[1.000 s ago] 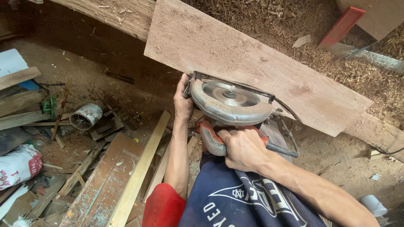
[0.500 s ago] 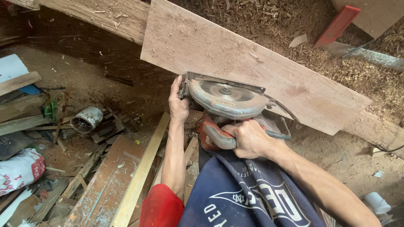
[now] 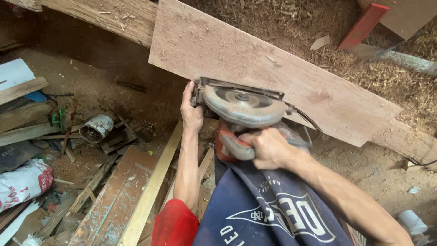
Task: The person uses a circular saw to cut a plank of wood, then switches to an angle grinder to sand the edges of the cut piece. The person repositions the wood multiple times to sand different sections.
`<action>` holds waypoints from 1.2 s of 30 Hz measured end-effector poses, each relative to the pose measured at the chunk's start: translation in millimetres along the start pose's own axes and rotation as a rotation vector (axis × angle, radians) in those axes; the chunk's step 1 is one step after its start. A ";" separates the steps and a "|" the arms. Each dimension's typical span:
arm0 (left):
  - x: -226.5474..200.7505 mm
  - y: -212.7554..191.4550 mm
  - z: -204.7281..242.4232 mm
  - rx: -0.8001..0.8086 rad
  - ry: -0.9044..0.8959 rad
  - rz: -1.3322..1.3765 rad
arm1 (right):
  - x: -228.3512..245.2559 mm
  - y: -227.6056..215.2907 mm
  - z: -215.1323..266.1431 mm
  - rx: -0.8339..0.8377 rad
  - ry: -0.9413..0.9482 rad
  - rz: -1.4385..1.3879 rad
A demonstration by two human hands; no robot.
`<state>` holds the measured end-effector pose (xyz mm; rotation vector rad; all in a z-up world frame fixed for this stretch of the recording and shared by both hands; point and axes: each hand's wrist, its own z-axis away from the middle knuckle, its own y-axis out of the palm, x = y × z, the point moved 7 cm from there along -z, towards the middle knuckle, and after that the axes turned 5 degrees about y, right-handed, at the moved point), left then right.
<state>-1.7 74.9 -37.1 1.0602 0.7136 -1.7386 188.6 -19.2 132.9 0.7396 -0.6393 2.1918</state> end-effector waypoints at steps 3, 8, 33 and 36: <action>18.9 4.6 1.1 0.010 -0.143 0.288 | 22.2 1.8 6.9 0.110 0.158 0.140; 23.2 9.0 1.9 0.021 -0.174 0.280 | 67.2 -21.8 10.9 -0.014 0.159 0.102; 5.8 0.8 -3.7 0.074 -0.109 0.263 | 36.0 -18.0 -0.2 -0.002 0.128 0.038; 3.7 1.7 -2.0 0.068 -0.108 0.319 | 24.5 -14.7 -0.7 0.004 0.106 0.042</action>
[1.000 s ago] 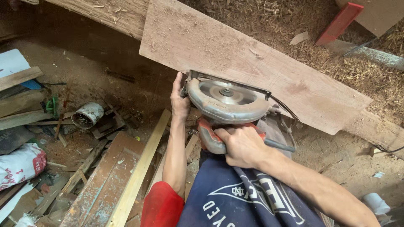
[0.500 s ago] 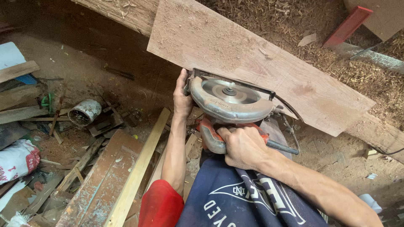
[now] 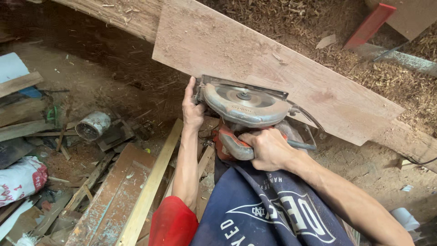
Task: The person uses a circular saw to cut a plank of wood, then switches to an angle grinder to sand the edges of the cut piece. The person repositions the wood multiple times to sand different sections.
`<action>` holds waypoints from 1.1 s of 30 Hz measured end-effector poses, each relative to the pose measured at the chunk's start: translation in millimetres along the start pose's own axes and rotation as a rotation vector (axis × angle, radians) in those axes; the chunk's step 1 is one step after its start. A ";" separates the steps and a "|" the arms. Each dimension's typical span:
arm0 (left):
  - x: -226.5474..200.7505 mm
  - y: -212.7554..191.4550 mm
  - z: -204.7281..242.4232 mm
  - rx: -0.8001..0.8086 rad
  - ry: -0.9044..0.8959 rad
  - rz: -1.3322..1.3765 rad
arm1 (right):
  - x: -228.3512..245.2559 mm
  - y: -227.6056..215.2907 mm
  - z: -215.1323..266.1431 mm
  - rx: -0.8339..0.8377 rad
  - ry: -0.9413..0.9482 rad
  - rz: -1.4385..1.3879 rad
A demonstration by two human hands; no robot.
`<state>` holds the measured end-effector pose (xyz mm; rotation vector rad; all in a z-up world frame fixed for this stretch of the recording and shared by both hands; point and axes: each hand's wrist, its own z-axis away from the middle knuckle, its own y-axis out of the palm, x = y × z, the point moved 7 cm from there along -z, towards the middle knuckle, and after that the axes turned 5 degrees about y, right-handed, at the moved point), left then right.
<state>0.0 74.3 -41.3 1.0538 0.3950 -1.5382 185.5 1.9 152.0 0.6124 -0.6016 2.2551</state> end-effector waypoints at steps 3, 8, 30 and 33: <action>-15.7 6.8 2.1 0.086 0.157 -0.023 | -8.2 1.4 -2.4 0.019 -0.011 -0.009; -17.0 2.9 0.2 0.000 0.046 -0.152 | -16.2 5.4 -7.0 0.039 -0.034 -0.003; -7.4 -6.3 -4.6 -0.014 -0.046 -0.074 | 34.2 -5.1 0.1 0.082 0.090 0.039; -8.6 -8.6 -4.4 -0.013 -0.049 -0.059 | 38.6 -10.7 -2.2 0.006 0.040 0.003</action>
